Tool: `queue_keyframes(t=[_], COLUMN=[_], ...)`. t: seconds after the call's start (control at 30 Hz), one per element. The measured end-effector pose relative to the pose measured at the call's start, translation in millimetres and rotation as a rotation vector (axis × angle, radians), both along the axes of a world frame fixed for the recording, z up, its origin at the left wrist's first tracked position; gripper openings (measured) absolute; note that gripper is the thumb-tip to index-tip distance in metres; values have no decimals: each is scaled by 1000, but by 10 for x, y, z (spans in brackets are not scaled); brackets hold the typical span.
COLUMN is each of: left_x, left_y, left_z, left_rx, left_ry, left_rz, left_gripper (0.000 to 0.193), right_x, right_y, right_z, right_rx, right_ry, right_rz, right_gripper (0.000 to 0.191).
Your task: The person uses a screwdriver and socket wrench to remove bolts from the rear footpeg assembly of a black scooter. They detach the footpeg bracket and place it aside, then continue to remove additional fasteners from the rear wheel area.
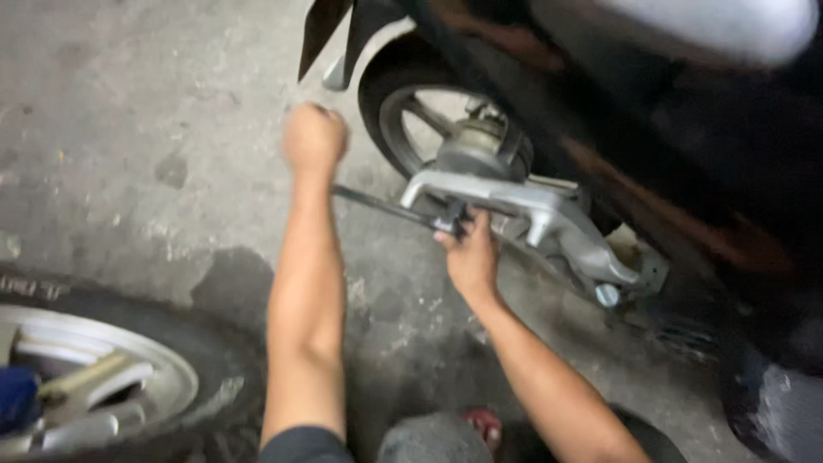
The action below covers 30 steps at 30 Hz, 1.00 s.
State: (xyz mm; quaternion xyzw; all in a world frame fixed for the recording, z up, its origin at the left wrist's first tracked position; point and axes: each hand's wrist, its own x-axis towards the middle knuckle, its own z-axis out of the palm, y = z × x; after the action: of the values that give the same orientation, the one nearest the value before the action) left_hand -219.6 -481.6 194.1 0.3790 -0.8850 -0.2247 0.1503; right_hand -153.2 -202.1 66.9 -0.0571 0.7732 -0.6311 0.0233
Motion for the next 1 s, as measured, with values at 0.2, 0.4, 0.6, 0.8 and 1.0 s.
queue_keyframes(t=[0.2,0.4,0.6,0.8,1.0], left_x=[132,199,93,37,90], left_y=[190,-35,-28,-362,311], left_z=[-81,-184,-421,11,-358], left_rx=[-220,-104,160,-164,352], left_ry=[288,253,-14,261,-161], left_rz=[99,31,232,128,317], left_gripper=[50,51,67,83,79], right_x=[-14,-32,-11,-17,-19], right_y=[-13,-19,53,6,25], right_z=[-103,-34,78,89,137], right_rx=[-146,-166,43,-111,102], right_ry=[-60,-79,26,-64,-87], right_rz=[27,33,50,41,36], right_gripper=[72,67,67,71,69])
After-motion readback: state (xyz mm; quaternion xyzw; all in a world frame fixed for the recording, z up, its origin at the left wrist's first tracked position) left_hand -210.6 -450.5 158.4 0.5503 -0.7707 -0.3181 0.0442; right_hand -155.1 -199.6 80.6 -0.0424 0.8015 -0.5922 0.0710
